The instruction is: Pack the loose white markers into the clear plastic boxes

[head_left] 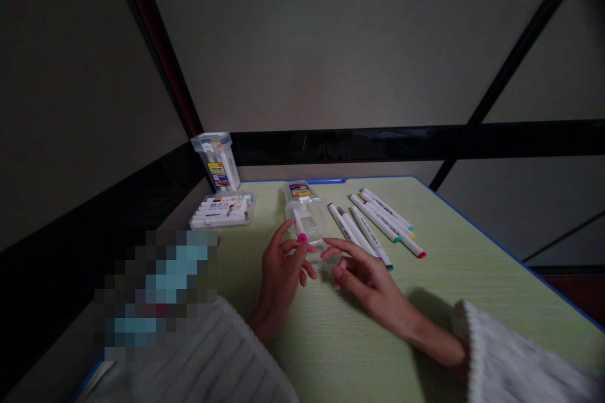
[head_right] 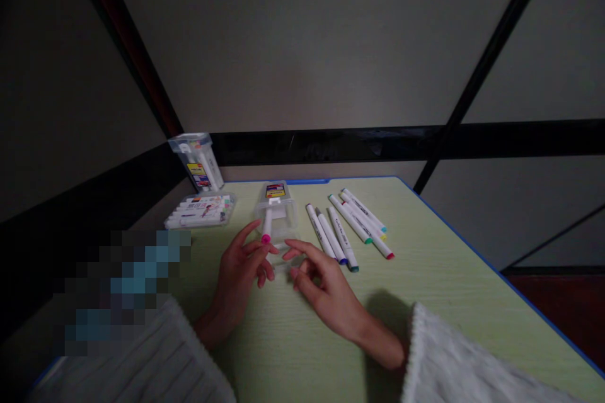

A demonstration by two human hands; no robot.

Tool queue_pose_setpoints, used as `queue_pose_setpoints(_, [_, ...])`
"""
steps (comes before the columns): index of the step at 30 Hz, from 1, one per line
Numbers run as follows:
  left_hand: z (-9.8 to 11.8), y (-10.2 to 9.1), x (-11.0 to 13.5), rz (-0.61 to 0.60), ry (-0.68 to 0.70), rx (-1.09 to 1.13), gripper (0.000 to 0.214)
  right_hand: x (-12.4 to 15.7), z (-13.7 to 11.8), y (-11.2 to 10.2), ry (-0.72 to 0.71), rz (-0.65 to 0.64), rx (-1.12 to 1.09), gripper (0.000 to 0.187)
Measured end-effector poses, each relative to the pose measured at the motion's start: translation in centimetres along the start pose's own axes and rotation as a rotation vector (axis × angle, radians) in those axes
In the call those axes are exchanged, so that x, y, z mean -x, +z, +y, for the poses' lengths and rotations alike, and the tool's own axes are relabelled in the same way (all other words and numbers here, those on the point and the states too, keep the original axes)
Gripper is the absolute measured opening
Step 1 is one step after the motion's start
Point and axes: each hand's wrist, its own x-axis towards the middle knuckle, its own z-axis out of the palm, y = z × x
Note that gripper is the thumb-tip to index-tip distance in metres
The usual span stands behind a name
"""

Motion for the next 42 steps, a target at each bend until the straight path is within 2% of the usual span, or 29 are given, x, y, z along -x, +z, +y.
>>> queue_pose_setpoints(7, [-0.02, -0.10, 0.04, 0.001, 0.017, 0.007, 0.053, -0.08, -0.37, 0.05, 0.004, 0.005, 0.016, 0.036])
queue_pose_setpoints(21, [-0.07, -0.23, -0.10, 0.020, 0.031, -0.003, 0.055, -0.04, -0.12, -0.02, 0.018, -0.019, 0.012, 0.036])
queue_pose_setpoints(28, [-0.31, -0.17, -0.27, -0.036, 0.012, 0.003, 0.052, -0.04, -0.13, -0.09, 0.033, -0.030, 0.029, 0.032])
queue_pose_setpoints(33, [-0.36, -0.19, -0.22, -0.083, -0.015, 0.008, 0.059, -0.07, -0.33, 0.00, 0.031, -0.034, 0.032, 0.029])
queue_pose_setpoints(42, [-0.32, -0.12, -0.24, -0.051, -0.029, 0.009, 0.066, -0.06, -0.40, 0.00, 0.032, -0.048, 0.026, 0.029])
